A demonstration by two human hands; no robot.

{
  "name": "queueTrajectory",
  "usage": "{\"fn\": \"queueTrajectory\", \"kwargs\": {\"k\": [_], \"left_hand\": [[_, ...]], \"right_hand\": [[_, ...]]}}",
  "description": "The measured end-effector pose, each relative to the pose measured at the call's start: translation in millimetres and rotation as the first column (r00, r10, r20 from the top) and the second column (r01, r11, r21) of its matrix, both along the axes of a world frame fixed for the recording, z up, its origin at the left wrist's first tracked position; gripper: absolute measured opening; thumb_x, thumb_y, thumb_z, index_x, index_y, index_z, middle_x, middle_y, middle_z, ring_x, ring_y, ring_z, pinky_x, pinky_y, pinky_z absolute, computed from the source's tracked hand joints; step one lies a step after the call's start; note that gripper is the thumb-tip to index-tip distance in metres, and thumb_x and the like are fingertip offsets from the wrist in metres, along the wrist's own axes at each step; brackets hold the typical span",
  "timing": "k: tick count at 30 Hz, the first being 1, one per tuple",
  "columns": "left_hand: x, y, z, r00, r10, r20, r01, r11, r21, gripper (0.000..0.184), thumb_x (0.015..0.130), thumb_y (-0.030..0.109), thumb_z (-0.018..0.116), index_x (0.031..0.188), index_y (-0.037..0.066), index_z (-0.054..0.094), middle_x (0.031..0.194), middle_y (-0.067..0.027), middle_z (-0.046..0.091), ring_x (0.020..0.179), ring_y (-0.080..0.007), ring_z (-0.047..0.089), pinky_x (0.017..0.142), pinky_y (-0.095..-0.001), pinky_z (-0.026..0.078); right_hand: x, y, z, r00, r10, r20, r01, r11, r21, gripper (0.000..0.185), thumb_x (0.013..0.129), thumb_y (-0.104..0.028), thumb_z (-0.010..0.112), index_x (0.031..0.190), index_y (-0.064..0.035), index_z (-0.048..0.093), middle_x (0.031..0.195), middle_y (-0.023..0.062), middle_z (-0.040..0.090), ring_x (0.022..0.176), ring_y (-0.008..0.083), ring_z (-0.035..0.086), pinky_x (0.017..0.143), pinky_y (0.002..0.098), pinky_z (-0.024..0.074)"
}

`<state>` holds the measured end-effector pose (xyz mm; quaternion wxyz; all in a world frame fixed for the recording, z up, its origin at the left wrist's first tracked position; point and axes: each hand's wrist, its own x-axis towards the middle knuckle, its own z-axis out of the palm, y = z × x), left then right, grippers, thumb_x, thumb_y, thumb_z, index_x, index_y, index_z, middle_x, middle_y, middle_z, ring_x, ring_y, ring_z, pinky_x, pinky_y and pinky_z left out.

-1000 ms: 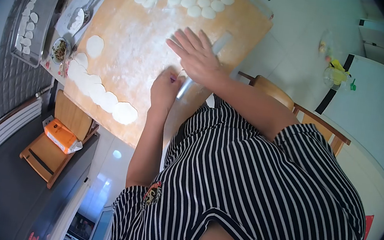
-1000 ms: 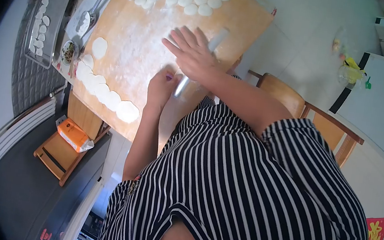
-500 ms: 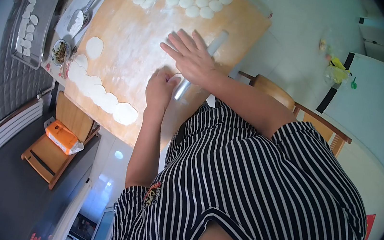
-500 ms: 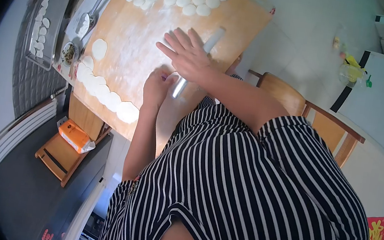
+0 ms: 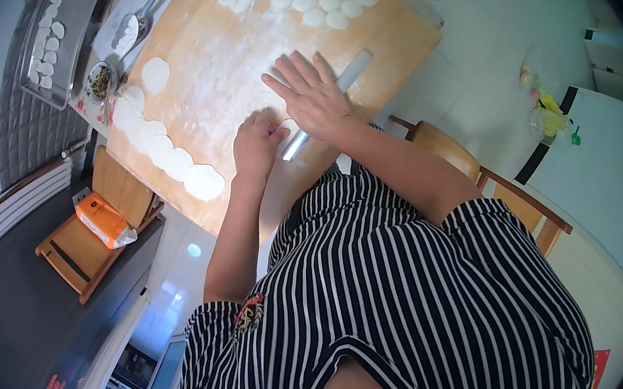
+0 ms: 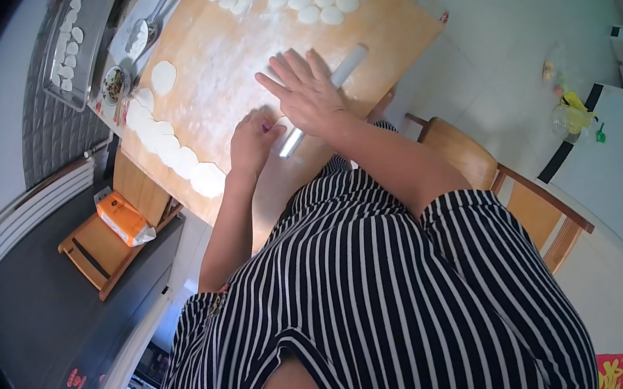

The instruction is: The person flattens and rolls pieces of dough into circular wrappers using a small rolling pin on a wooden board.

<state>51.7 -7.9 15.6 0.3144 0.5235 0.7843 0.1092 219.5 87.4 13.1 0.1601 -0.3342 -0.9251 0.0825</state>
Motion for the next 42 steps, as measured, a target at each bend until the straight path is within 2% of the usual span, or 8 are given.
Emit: {"fn": "queueTrajectory", "kwargs": {"k": [9,18,23,31,36,38,41,42], "left_hand": [[-10,-29,-3,0.811,0.37,0.453,-0.302,0.928,-0.217,0.031,0.089,0.026,0.077,0.097,-0.002,0.068,0.093,-0.0196,0.074,0.081,-0.0401,0.069,0.077,-0.0449,0.055],[-8,-14,1,0.997,0.015,-0.072,-0.011,0.999,0.054,0.029,0.095,0.028,0.073,0.103,0.0,0.072,0.102,-0.0201,0.076,0.089,-0.0346,0.074,0.081,-0.0414,0.056],[-20,-41,-11,0.761,0.483,0.432,-0.36,0.869,-0.338,0.031,0.096,0.03,0.07,0.106,0.0,0.074,0.102,-0.0209,0.077,0.093,-0.0325,0.074,0.085,-0.0394,0.055],[4,-26,-6,0.998,0.055,0.033,-0.062,0.961,0.269,0.029,0.09,0.025,0.079,0.1,0.001,0.067,0.091,-0.0195,0.069,0.086,-0.0377,0.066,0.08,-0.0447,0.053],[-2,-77,2,0.716,0.371,0.592,-0.428,0.902,-0.047,0.01,0.1,0.01,0.072,0.107,0.005,0.067,0.095,0.0002,0.067,0.088,-0.0078,0.058,0.081,-0.0249,0.049],[-29,-106,2,0.627,0.409,0.663,-0.488,0.87,-0.076,0.014,0.1,0.011,0.073,0.111,0.004,0.068,0.095,-0.002,0.07,0.086,-0.0101,0.061,0.079,-0.0274,0.051],[-72,-139,10,0.683,0.556,0.473,-0.639,0.769,0.019,0.017,0.103,0.01,0.067,0.117,0.002,0.069,0.103,-0.007,0.072,0.095,-0.0167,0.067,0.087,-0.0317,0.053],[-83,-139,19,0.806,0.582,0.111,-0.591,0.803,0.074,0.023,0.102,0.011,0.067,0.121,-0.001,0.069,0.108,-0.015,0.074,0.099,-0.0241,0.07,0.091,-0.0369,0.055]], "right_hand": [[53,-21,-13,0.992,0.081,-0.092,-0.08,0.997,0.019,0.052,0.087,-0.016,0.064,0.139,-0.0094,0.065,0.146,0.0124,0.062,0.142,0.034,0.052,0.121,0.0533,0.037],[32,-20,-12,0.988,0.056,-0.145,-0.044,0.996,0.081,0.05,0.087,-0.014,0.065,0.137,-0.0124,0.068,0.146,0.0108,0.063,0.14,0.0334,0.054,0.121,0.0531,0.0352],[53,-25,-12,0.99,0.126,-0.067,-0.126,0.992,0.016,0.052,0.088,-0.015,0.066,0.14,-0.0137,0.066,0.149,0.0125,0.06,0.143,0.0331,0.051,0.123,0.0518,0.0326],[4,-13,-9,0.998,0.05,-0.024,-0.05,0.999,0.015,0.056,0.097,-0.029,0.061,0.152,-0.0214,0.056,0.159,0.0104,0.051,0.153,0.0312,0.039,0.127,0.0532,0.0244],[78,-30,-11,0.966,0.259,0.017,-0.255,0.958,-0.132,0.054,0.096,-0.031,0.063,0.149,-0.0192,0.059,0.159,0.0124,0.051,0.152,0.0345,0.041,0.127,0.051,0.027],[85,-27,-13,0.965,0.263,0.005,-0.26,0.955,-0.143,0.053,0.096,-0.03,0.063,0.148,-0.0189,0.059,0.159,0.0123,0.051,0.151,0.0346,0.041,0.127,0.05,0.0273],[85,-25,-15,0.965,0.263,-0.019,-0.263,0.954,-0.147,0.052,0.097,-0.029,0.062,0.148,-0.0189,0.06,0.158,0.0116,0.052,0.152,0.0337,0.042,0.128,0.0485,0.0273],[84,-22,-17,0.965,0.262,-0.025,-0.263,0.955,-0.137,0.051,0.098,-0.029,0.062,0.148,-0.019,0.06,0.159,0.0112,0.051,0.152,0.0326,0.042,0.128,0.048,0.0271]]}}
